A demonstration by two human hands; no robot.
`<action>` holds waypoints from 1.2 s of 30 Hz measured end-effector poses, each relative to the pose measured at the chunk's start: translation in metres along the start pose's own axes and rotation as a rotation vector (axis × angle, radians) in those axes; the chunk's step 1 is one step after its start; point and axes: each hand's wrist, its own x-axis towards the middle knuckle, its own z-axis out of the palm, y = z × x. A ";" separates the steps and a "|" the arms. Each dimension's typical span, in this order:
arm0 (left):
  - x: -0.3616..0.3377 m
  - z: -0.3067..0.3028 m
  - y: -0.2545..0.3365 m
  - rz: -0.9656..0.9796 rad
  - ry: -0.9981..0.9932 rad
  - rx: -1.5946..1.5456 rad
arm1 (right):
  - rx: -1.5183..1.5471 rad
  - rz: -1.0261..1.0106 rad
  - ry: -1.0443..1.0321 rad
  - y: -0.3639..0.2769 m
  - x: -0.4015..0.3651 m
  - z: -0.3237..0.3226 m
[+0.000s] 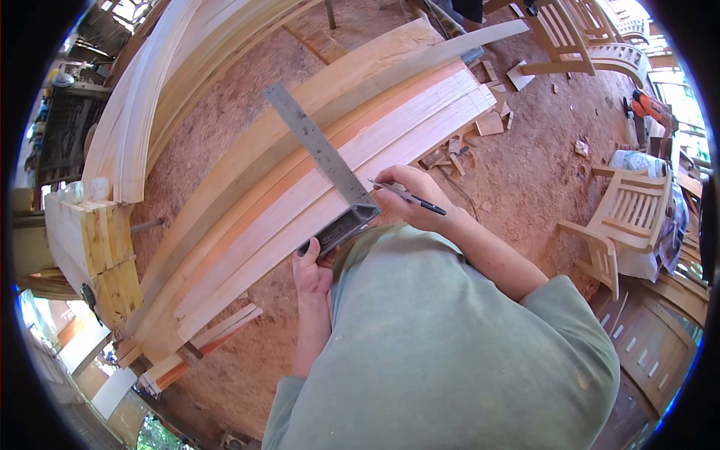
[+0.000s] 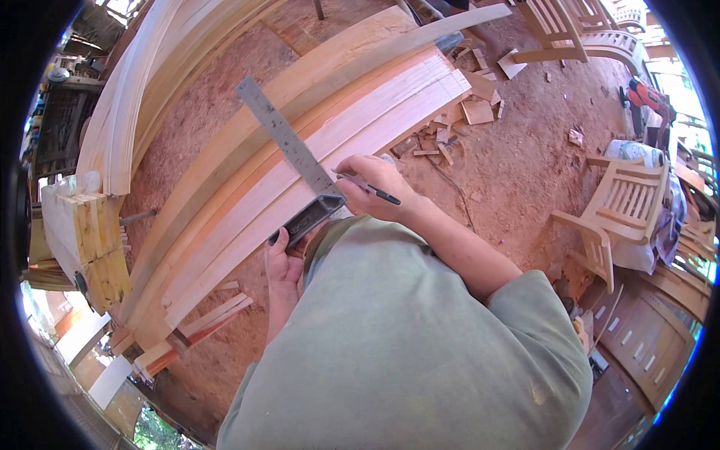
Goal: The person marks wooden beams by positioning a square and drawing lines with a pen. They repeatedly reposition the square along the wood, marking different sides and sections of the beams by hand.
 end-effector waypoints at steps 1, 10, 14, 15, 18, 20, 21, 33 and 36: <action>0.000 -0.001 0.000 0.003 -0.001 0.001 | -0.009 -0.013 0.003 0.001 0.000 0.001; 0.001 -0.002 -0.001 0.012 0.006 0.002 | -0.049 -0.043 -0.002 -0.002 0.000 -0.001; 0.000 -0.001 -0.001 0.014 0.007 0.005 | -0.079 -0.069 0.007 0.002 0.000 0.002; 0.000 -0.001 -0.001 0.014 0.008 0.004 | -0.112 -0.068 -0.024 0.003 0.000 0.002; -0.001 0.002 -0.001 0.020 0.026 0.004 | -0.159 -0.105 -0.059 0.004 0.003 0.003; -0.001 0.002 -0.002 0.035 0.011 0.007 | -0.174 -0.143 -0.064 0.005 0.005 0.005; -0.001 0.002 -0.002 0.036 0.014 0.004 | -0.187 -0.164 -0.063 0.006 0.005 0.006; -0.004 0.008 -0.001 0.074 0.021 0.038 | -0.242 -0.242 -0.072 0.013 0.009 0.009; -0.003 0.006 -0.003 0.072 0.015 0.025 | -0.244 -0.227 -0.088 0.012 0.011 0.009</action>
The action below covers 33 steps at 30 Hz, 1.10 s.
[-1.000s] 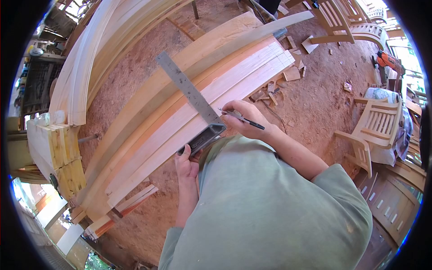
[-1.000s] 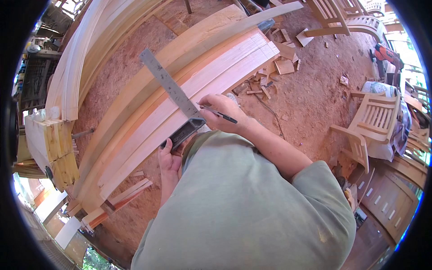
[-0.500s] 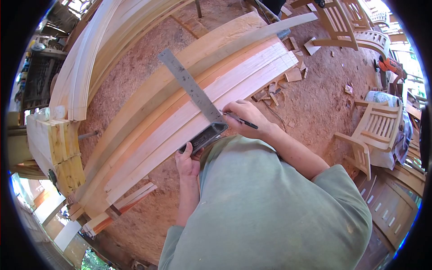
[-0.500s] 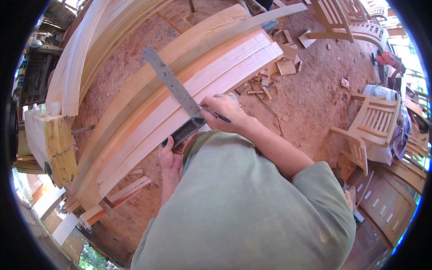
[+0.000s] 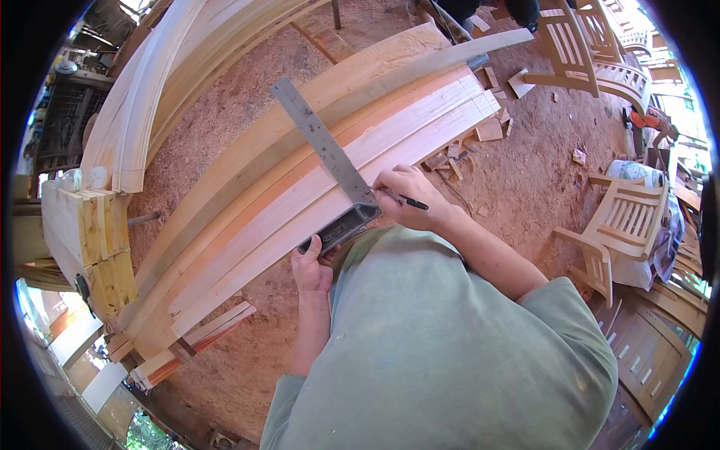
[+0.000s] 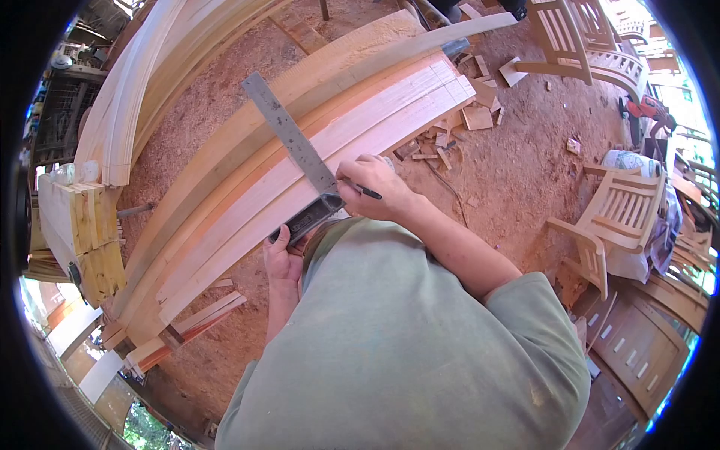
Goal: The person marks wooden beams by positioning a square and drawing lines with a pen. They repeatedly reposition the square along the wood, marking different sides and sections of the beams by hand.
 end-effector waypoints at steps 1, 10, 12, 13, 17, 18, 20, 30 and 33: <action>0.000 0.000 0.000 -0.008 0.004 -0.007 | 0.007 0.007 0.009 -0.001 0.001 0.000; -0.002 0.004 0.001 0.000 0.009 -0.008 | 0.001 -0.021 -0.012 -0.001 0.005 -0.002; -0.002 0.003 0.001 -0.002 0.003 -0.010 | 0.003 -0.027 0.021 -0.002 0.008 0.000; -0.001 0.003 0.001 -0.003 -0.005 -0.017 | 0.005 -0.032 0.055 -0.002 0.010 0.000; -0.002 0.003 0.001 0.001 -0.001 -0.017 | 0.013 -0.025 0.054 -0.003 0.009 0.000; -0.002 0.003 0.001 0.002 0.000 -0.018 | -0.012 -0.019 0.002 -0.001 0.007 -0.002; -0.002 0.003 0.000 0.005 0.005 -0.021 | -0.039 -0.015 -0.051 0.001 0.004 -0.005; -0.001 0.005 0.000 0.008 0.009 -0.031 | -0.006 -0.051 0.052 0.001 0.012 -0.002; -0.002 0.005 0.001 0.005 0.005 -0.031 | -0.034 -0.057 0.020 0.002 0.013 -0.002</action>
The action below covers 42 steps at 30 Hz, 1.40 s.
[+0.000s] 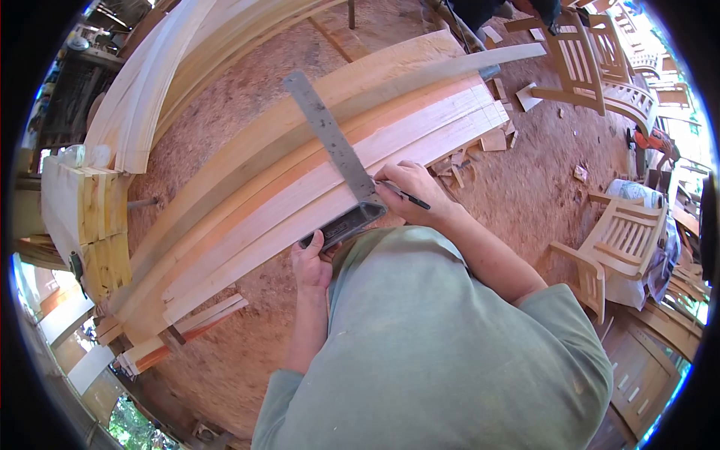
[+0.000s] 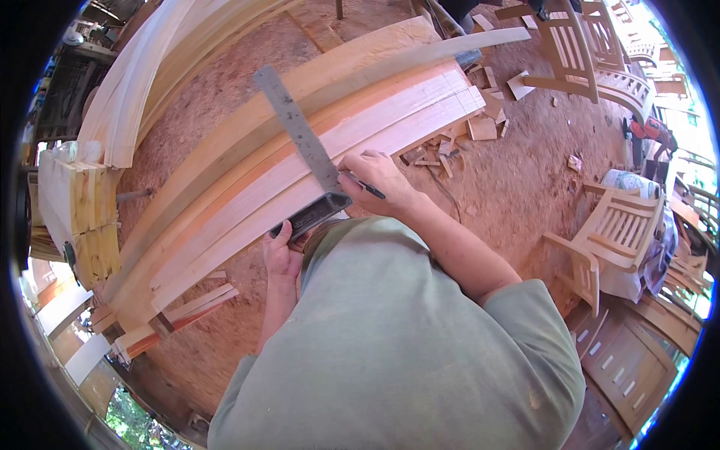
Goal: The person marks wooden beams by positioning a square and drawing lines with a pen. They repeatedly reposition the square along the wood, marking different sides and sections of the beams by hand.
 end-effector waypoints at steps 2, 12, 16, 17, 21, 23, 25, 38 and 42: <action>0.000 0.001 0.000 0.002 -0.007 -0.011 | 0.000 0.001 -0.020 0.001 0.000 -0.002; 0.001 -0.001 -0.002 0.004 -0.011 -0.017 | -0.004 0.038 -0.043 -0.004 -0.001 -0.005; 0.001 0.000 -0.002 0.014 -0.024 -0.018 | 0.042 0.177 -0.165 -0.013 -0.009 -0.012; 0.002 0.001 -0.003 0.021 -0.028 -0.015 | 0.039 0.174 -0.167 -0.014 -0.011 -0.012; 0.004 -0.004 -0.004 0.008 -0.016 -0.019 | 0.122 0.555 -0.333 -0.011 -0.019 0.002; 0.003 -0.002 -0.004 0.008 -0.020 -0.010 | 0.373 0.660 -0.318 0.007 -0.031 0.024; 0.003 0.000 -0.004 0.005 -0.016 -0.027 | 0.605 0.763 -0.246 -0.007 -0.028 0.029; -0.006 -0.033 0.019 0.014 -0.058 -0.013 | 1.001 0.851 -0.258 -0.008 -0.025 0.072; -0.005 -0.036 0.020 0.018 -0.058 0.000 | 1.015 0.842 -0.252 -0.010 -0.026 0.073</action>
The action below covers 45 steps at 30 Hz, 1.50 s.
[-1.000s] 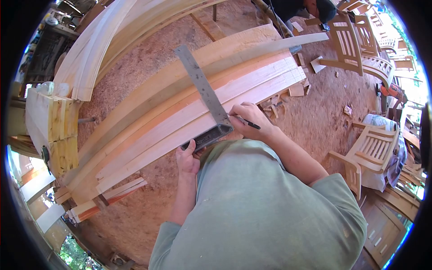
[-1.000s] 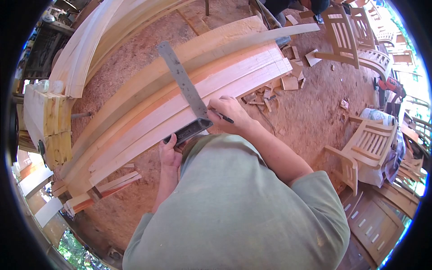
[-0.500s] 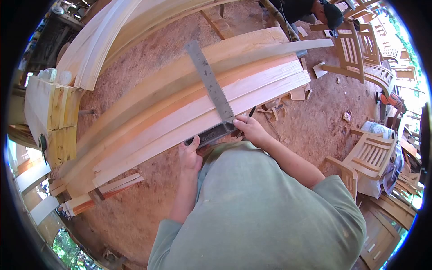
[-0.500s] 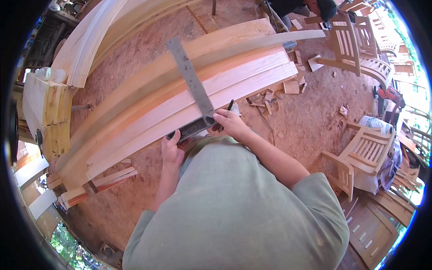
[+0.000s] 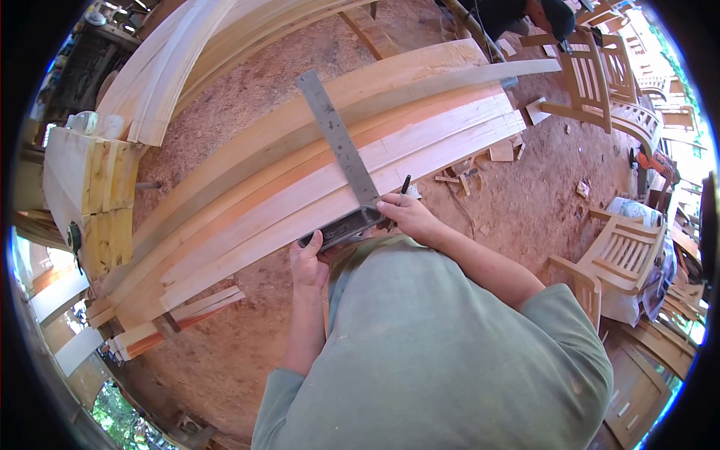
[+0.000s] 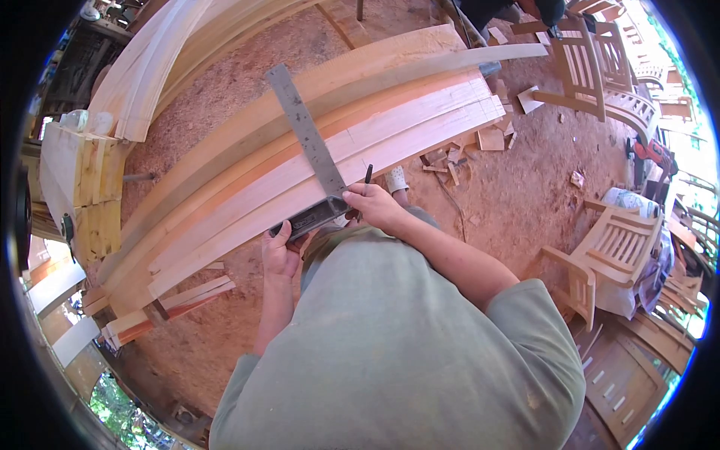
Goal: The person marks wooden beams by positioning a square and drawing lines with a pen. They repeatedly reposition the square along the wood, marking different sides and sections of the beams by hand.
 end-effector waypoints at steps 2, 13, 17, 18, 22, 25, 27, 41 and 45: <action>0.000 0.001 0.001 -0.009 -0.010 -0.007 | 0.009 -0.012 0.013 0.000 0.000 0.001; 0.001 -0.002 0.001 -0.008 0.005 0.007 | -0.044 -0.008 0.034 0.001 0.002 0.000; 0.001 -0.002 0.001 -0.019 0.009 0.003 | -0.017 -0.011 0.025 0.006 0.005 -0.002; 0.001 -0.002 0.002 -0.020 0.009 0.004 | -0.017 -0.011 0.026 0.006 0.005 -0.002; 0.001 -0.003 0.002 -0.031 -0.005 0.004 | -0.061 -0.006 0.018 0.002 0.004 -0.003; 0.001 -0.003 0.002 -0.029 -0.005 0.001 | -0.092 -0.030 0.008 0.008 0.008 -0.004; 0.001 -0.002 0.002 -0.024 -0.005 0.002 | -0.092 -0.064 -0.001 0.005 0.006 -0.004; 0.002 -0.003 -0.001 -0.003 0.045 0.008 | -0.919 -0.911 0.245 -0.055 -0.038 -0.008; 0.002 -0.003 -0.002 0.004 0.056 -0.005 | -0.933 -0.808 0.230 -0.054 -0.033 -0.003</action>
